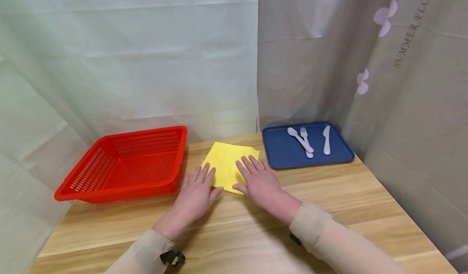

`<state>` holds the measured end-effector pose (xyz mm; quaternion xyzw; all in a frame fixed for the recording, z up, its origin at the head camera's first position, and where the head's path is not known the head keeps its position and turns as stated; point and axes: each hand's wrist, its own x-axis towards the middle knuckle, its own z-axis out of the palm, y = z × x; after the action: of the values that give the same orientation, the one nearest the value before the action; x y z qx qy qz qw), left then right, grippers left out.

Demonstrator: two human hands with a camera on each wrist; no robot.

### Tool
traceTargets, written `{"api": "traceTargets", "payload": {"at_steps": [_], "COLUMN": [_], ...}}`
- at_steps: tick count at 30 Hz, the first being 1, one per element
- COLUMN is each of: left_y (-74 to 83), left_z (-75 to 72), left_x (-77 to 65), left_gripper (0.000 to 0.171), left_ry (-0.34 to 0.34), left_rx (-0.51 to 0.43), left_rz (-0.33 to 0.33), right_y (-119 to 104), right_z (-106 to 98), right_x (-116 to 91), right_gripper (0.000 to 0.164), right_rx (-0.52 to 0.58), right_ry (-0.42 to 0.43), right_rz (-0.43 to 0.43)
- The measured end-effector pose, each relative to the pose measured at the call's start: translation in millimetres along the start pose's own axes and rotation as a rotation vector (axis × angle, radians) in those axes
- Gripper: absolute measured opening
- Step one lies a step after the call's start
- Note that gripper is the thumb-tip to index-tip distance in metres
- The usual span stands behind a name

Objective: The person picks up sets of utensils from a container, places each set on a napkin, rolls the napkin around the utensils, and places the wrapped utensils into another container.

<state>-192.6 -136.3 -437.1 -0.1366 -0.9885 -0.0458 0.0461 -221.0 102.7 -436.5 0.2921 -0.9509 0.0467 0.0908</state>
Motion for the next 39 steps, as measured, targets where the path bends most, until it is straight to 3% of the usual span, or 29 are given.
{"api": "traceTargets", "payload": {"at_steps": [17, 39], "left_y": [-1.1, -0.1], "left_z": [8.9, 8.7], "left_x": [4.1, 4.6], "left_gripper": [0.070, 0.069], "left_ry": [-0.019, -0.054], "left_rx": [-0.013, 0.002], "left_rz": [0.020, 0.032], "right_y": [1.9, 0.8], "right_z": [1.2, -1.2], "right_x": [5.2, 7.8], "right_gripper": [0.076, 0.069], "right_rx": [0.018, 0.008], "right_ry": [-0.157, -0.204], "right_rz": [0.006, -0.019]}}
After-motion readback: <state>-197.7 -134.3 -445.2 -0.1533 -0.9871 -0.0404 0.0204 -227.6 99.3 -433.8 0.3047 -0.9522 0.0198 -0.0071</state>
